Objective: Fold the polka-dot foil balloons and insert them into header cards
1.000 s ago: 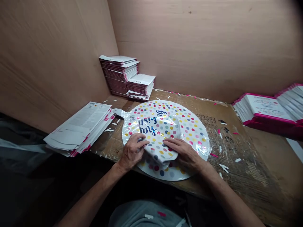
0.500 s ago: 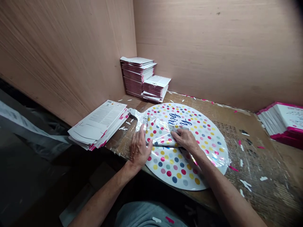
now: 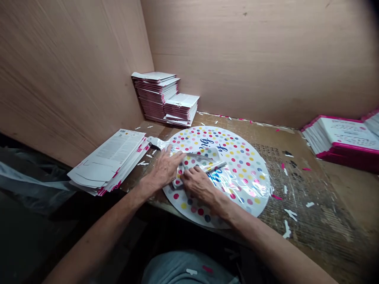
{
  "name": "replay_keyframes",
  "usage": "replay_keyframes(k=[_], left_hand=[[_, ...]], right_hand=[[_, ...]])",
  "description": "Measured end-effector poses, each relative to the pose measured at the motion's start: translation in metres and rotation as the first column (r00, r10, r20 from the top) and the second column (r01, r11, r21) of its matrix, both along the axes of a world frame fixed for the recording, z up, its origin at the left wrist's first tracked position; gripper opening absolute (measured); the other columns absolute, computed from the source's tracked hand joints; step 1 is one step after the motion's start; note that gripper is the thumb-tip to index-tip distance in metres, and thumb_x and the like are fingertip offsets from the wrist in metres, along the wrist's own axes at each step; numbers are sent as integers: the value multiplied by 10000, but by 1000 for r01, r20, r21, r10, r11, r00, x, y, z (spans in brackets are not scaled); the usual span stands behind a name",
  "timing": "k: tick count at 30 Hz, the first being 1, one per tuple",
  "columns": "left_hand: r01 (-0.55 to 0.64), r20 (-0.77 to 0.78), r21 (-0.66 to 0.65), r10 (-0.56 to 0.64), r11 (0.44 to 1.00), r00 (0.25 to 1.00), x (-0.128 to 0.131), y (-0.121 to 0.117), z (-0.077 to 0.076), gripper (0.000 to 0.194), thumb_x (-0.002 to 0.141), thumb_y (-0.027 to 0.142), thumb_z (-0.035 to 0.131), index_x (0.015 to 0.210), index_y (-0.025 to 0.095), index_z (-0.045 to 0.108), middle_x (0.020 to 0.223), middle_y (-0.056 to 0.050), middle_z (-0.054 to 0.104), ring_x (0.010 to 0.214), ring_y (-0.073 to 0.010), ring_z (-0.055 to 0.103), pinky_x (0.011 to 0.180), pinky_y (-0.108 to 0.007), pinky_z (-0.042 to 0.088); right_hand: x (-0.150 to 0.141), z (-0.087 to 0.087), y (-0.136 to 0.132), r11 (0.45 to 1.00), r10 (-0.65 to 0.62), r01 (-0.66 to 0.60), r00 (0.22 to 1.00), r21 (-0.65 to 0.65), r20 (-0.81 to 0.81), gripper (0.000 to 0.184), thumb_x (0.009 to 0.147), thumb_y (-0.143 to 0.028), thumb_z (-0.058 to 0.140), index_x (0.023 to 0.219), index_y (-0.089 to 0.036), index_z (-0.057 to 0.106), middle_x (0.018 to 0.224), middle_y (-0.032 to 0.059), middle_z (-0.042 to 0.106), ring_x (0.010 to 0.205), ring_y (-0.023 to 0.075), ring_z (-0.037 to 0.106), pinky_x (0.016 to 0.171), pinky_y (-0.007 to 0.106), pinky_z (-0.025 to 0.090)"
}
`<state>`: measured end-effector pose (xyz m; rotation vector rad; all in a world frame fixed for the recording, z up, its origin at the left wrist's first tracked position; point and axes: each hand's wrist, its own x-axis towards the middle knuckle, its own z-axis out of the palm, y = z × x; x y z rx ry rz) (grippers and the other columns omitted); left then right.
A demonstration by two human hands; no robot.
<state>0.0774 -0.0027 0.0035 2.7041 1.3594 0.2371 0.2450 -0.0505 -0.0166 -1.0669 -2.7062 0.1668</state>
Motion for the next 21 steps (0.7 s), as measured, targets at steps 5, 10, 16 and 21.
replay_keyframes(k=[5,10,16,21], left_hand=[[288,44,-212,-285,934,957,-5,19,-3,664,715,5,533,1282,342,617,1428,-3,559,1458,-268,318,1176,-448,276],[63,354,-356,72,932,933,3,19,-23,471,833,190,555,1302,210,600,1261,-70,659,1173,-235,617,997,-314,475],[-551,154,-122,564,825,811,47,4,-27,357,950,336,511,1236,132,578,931,-103,735,937,-268,695,828,-354,509],[-552,-11,-19,552,834,834,61,2,-37,253,994,286,409,1141,144,557,1018,-129,698,894,-267,698,713,-334,506]], right_hand=[[79,-1,-19,987,33,-67,974,-146,-226,327,990,-212,388,1200,-212,639,1239,77,656,1096,231,612,953,367,493],[92,-18,5,703,-694,388,555,-596,-458,334,968,-454,431,929,-188,628,838,38,704,731,199,686,638,295,546],[63,-5,44,481,-854,839,514,-253,82,425,988,-463,402,854,-154,661,861,118,717,849,253,684,667,304,471],[43,14,73,509,-833,856,516,-88,201,291,951,-283,509,1078,-75,669,1096,231,667,1049,325,625,812,373,437]])
